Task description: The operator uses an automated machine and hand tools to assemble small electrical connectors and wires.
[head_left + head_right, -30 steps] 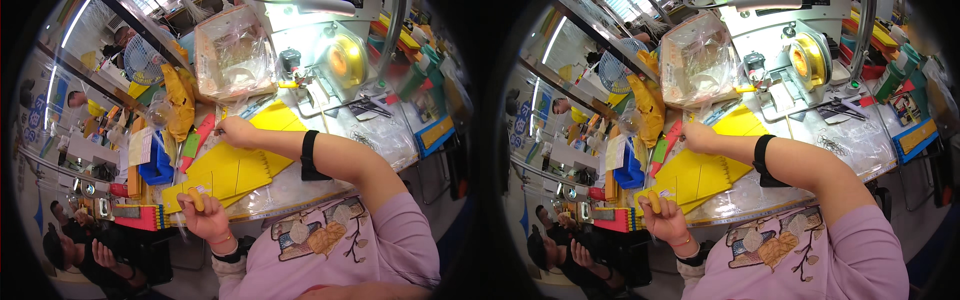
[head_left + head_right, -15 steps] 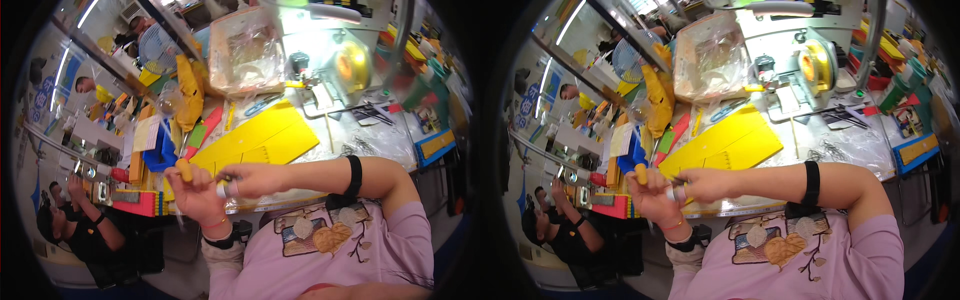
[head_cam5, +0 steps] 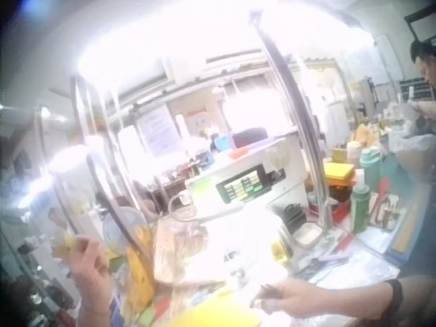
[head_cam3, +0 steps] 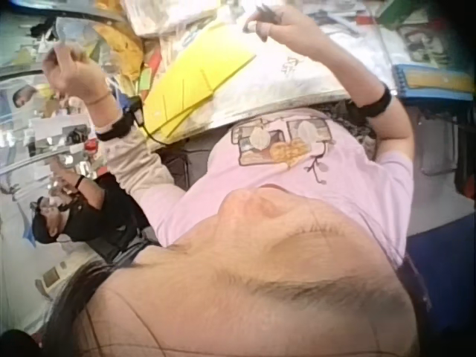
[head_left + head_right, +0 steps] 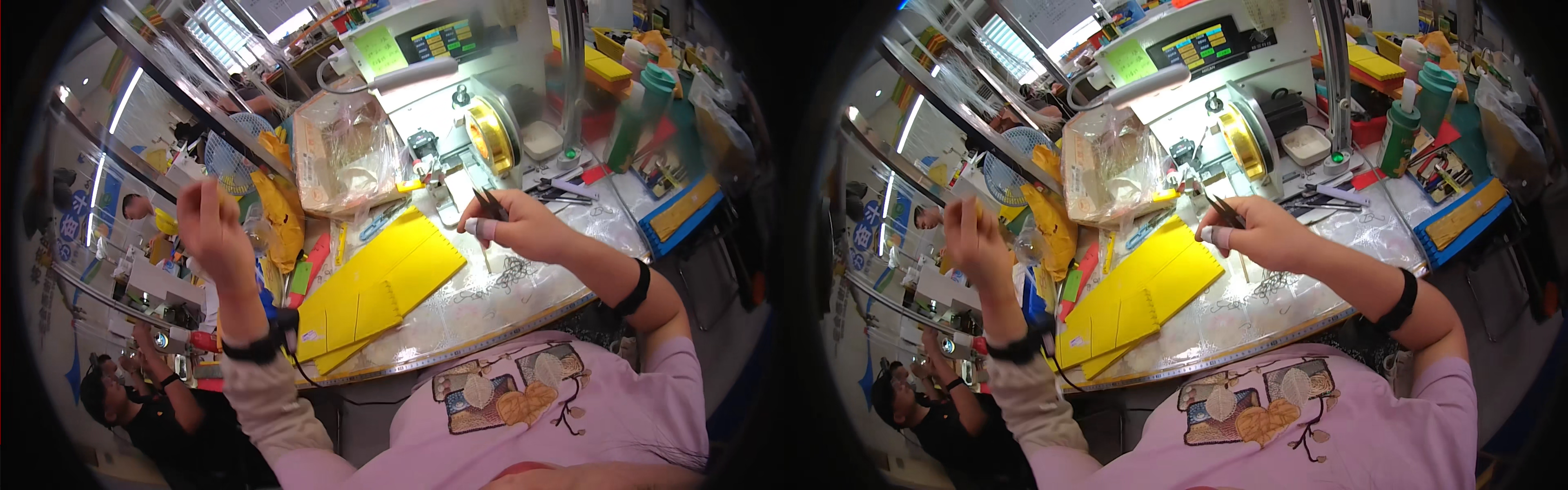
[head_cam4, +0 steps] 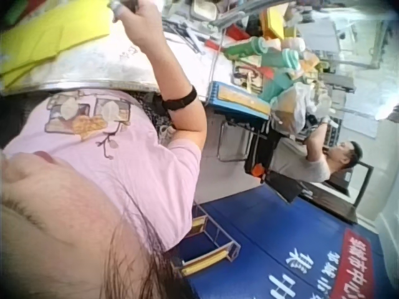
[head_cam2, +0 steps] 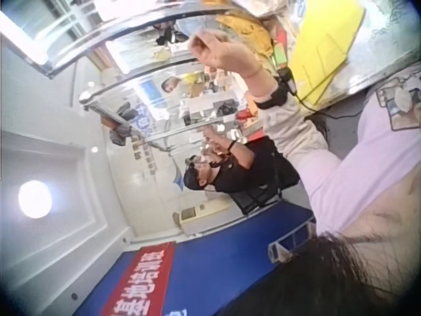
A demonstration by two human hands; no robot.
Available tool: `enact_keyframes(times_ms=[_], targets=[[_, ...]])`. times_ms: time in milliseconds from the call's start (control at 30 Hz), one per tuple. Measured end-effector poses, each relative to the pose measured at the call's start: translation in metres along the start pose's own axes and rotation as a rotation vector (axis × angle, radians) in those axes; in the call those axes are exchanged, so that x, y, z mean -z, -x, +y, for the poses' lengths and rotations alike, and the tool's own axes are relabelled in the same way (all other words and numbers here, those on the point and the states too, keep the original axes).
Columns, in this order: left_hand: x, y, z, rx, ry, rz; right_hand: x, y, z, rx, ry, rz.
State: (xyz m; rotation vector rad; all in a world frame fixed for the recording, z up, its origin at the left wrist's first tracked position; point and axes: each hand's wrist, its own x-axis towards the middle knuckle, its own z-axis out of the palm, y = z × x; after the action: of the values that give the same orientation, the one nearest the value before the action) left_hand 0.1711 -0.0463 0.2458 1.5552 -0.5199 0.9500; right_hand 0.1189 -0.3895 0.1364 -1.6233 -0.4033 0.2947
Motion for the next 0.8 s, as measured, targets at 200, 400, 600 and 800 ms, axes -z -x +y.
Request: enact_keyframes(times_ms=[200, 400, 600, 800], targets=[[-0.069, -0.131, -0.124, 0.003, -0.714, -0.272, 0.012, 0.027, 0.028, 0.178, 0.218, 0.085], [-0.076, -0.160, -0.221, 0.127, -1.350, -0.493, 0.058, 0.052, 0.033, 0.171, 0.737, 0.240], [-0.078, -0.159, -0.223, 0.252, -1.474, -0.924, 0.111, 0.070, 0.058, -0.052, 1.201, 0.171], [-0.101, -0.120, -0.157, -0.022, -1.521, -0.574, 0.121, 0.070, 0.042, 0.023, 1.244, 0.214]])
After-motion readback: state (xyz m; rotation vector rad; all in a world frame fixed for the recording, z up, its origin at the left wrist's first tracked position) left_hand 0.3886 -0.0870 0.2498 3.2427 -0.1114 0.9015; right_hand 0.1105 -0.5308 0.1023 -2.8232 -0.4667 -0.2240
